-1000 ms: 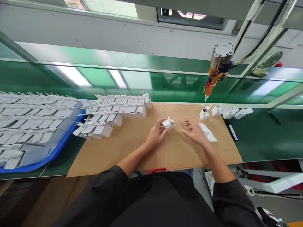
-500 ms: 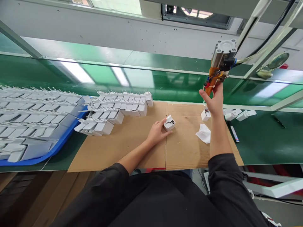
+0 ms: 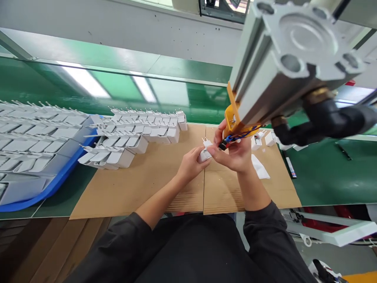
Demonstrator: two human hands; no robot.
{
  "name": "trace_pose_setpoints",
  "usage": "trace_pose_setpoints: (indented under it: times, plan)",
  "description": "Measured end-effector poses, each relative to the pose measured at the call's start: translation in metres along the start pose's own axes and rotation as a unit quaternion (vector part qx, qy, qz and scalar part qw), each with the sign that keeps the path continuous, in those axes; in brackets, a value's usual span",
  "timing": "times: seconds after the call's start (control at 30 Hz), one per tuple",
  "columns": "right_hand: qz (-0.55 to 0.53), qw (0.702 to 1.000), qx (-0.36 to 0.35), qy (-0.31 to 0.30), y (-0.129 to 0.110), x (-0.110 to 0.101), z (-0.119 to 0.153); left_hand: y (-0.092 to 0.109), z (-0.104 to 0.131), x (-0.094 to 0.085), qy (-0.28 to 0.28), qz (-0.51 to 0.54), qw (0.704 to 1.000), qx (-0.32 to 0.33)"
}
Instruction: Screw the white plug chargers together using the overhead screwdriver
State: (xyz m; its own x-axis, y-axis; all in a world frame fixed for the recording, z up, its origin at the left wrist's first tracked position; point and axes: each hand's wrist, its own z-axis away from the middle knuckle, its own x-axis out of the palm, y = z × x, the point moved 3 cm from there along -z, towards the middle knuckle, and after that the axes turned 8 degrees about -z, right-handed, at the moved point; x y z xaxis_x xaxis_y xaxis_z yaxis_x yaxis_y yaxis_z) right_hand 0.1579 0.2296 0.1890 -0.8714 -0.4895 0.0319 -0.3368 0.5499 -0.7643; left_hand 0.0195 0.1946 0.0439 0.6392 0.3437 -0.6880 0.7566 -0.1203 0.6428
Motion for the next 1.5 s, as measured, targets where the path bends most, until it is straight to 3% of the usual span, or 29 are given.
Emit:
trace_pose_setpoints:
  times: [0.37,1.03,1.23,1.33,1.5]
  plan:
    - [-0.019,1.000,0.001,-0.015,0.004,0.006,0.002,0.018,0.005,-0.011,0.008,0.040,0.999,0.017]
    - [-0.021,1.000,0.009,-0.005,0.009,0.004,0.004,0.016,0.005,-0.008,0.025,0.047,0.998,0.019]
    - [-0.054,0.997,-0.048,-0.028,0.007,0.006,0.002,0.014,0.005,-0.005,0.020,0.066,0.997,0.021]
    - [-0.061,0.996,-0.054,-0.028,0.002,0.007,0.001,0.009,0.002,-0.003,0.003,0.052,0.999,-0.009]
    - [-0.099,0.993,-0.054,-0.037,-0.006,0.004,-0.001,-0.021,0.003,-0.008,-0.097,0.043,0.989,-0.104]
